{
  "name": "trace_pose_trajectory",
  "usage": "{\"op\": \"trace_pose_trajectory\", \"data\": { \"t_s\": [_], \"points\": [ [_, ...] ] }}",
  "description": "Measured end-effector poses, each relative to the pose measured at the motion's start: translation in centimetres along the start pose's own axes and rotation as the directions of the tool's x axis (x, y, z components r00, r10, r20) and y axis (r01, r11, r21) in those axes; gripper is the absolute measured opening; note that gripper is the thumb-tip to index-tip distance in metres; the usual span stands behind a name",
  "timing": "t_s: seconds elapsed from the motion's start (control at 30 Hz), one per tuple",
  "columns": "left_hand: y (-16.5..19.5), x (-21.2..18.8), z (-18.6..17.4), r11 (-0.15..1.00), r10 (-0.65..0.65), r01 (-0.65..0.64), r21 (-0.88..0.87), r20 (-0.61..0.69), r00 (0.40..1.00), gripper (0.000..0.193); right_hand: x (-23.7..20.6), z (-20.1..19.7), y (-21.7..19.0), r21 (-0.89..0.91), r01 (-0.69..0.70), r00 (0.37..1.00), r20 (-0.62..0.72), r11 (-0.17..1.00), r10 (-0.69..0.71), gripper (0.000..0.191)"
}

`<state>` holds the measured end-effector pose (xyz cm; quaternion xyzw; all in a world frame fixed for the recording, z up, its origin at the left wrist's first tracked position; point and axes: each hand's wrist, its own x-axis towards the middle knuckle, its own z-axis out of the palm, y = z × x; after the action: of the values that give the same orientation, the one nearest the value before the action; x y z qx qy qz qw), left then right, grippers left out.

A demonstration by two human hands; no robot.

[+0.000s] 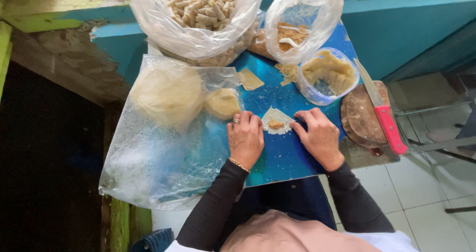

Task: The person sits at a small table and wraps square dough wrappers around a portion of filling taken from a container, folding the wrapper closed by hand and placing the finished wrapped snack into a plastic bag with other finished pieces. They occasionally reposition wrappers and adjust the plastic bag.

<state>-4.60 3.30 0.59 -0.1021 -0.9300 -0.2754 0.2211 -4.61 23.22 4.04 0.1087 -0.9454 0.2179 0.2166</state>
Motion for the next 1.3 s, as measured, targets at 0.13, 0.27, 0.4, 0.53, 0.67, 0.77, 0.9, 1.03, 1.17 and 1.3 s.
{"op": "trace_pose_trajectory", "data": {
  "t_s": [0.13, 0.27, 0.4, 0.53, 0.67, 0.77, 0.9, 1.03, 1.17, 1.3],
  "points": [
    [0.8, -0.2, 0.4, 0.999, 0.025, -0.026, -0.035, -0.014, 1.000, 0.009, -0.2, 0.3, 1.1, 0.162, -0.078, 0.995, 0.081, 0.984, 0.066, 0.010],
    [1.5, 0.0, 0.5, 0.994, 0.073, -0.074, -0.083, -0.014, 0.997, 0.008, 0.0, -0.1, 1.6, 0.277, -0.111, 0.988, 0.138, 0.955, 0.075, 0.010],
    [1.9, 0.1, 0.8, 0.983, 0.103, -0.102, -0.151, -0.002, 0.995, 0.009, 0.0, -0.2, 1.3, 0.382, -0.114, 0.988, 0.144, 0.917, 0.063, 0.011],
    [2.4, 0.1, 0.7, 0.968, 0.158, -0.156, -0.196, -0.005, 0.987, 0.027, -0.3, -0.3, 1.2, 0.413, -0.022, 0.996, 0.092, 0.910, -0.018, 0.018],
    [2.4, -0.1, 0.1, 0.951, 0.270, -0.263, -0.163, 0.027, 0.962, 0.039, -0.5, -0.7, 1.6, 0.382, 0.091, 0.987, 0.091, 0.920, -0.135, 0.027],
    [2.0, -0.1, 0.1, 0.941, 0.321, -0.311, -0.132, 0.062, 0.945, 0.042, -0.4, -1.0, 1.9, 0.320, 0.230, 0.960, 0.082, 0.919, -0.269, 0.034],
    [1.5, 0.5, 1.0, 0.940, 0.310, -0.284, -0.189, 0.126, 0.942, 0.028, 0.1, -0.8, 2.6, 0.218, 0.415, 0.896, 0.072, 0.884, -0.438, 0.032],
    [1.1, 1.4, 1.4, 0.916, 0.294, -0.237, -0.323, 0.140, 0.945, 0.021, 0.6, 0.1, 3.2, 0.191, 0.522, 0.836, 0.077, 0.831, -0.543, 0.022],
    [0.5, 1.7, 1.3, 0.896, 0.313, -0.239, -0.375, 0.150, 0.938, 0.023, 1.4, 1.5, 4.0, 0.275, 0.467, 0.862, 0.070, 0.840, -0.502, 0.012],
    [0.3, 2.0, 2.5, 0.916, 0.265, -0.202, -0.347, 0.145, 0.953, 0.007, 3.1, 3.0, 5.0, 0.455, 0.148, 0.922, 0.257, 0.878, -0.289, 0.011]
  ]
}}
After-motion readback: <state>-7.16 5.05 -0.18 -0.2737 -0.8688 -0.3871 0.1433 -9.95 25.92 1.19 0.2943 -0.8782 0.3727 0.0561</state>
